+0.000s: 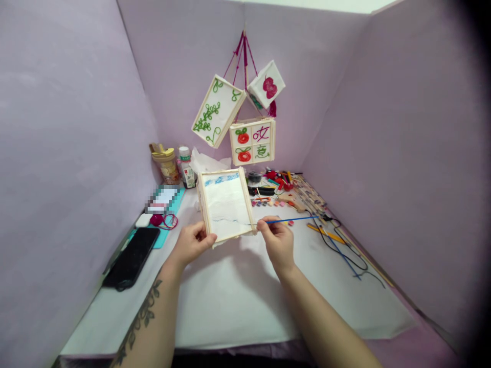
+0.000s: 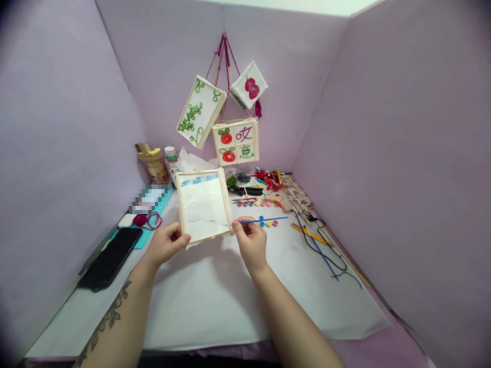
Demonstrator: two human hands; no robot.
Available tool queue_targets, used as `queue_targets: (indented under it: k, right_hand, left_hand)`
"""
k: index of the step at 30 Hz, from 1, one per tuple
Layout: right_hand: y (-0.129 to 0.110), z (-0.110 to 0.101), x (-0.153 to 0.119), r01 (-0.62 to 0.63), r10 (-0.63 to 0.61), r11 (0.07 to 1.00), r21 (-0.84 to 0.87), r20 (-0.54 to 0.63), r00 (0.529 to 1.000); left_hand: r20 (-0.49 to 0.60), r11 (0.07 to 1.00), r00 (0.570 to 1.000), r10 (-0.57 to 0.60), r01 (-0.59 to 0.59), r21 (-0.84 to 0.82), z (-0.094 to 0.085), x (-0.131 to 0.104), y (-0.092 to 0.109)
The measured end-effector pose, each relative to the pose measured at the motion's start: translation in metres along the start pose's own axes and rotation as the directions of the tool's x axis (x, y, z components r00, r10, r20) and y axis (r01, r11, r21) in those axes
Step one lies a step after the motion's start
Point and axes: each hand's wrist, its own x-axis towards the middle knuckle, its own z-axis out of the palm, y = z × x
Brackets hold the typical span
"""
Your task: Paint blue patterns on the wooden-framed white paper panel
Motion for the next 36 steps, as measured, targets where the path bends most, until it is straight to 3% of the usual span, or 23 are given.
queue_targets:
  k: [7,29,34,36]
  right_hand:
    - [0.003,0.009,0.0,-0.051,0.052,0.998,0.043,-0.009,0.999]
    - [0.004,0.003,-0.004,0.038,-0.039,0.999,-0.026,-0.029,0.999]
    - [0.004,0.003,-0.005,0.022,-0.022,1.0,0.013,-0.014,1.0]
    - [0.004,-0.002,0.004,-0.025,0.031,0.995,0.102,-0.05,0.998]
  left_hand:
    - [0.001,1.0,1.0,0.003,-0.003,0.011,0.0,0.0,0.0]
    - [0.006,1.0,1.0,0.011,-0.011,0.007,0.0,-0.001,-0.002]
    - [0.003,1.0,1.0,0.018,-0.018,0.018,0.0,-0.001,-0.004]
    - [0.005,1.0,1.0,0.02,-0.021,0.02,0.0,-0.001,-0.005]
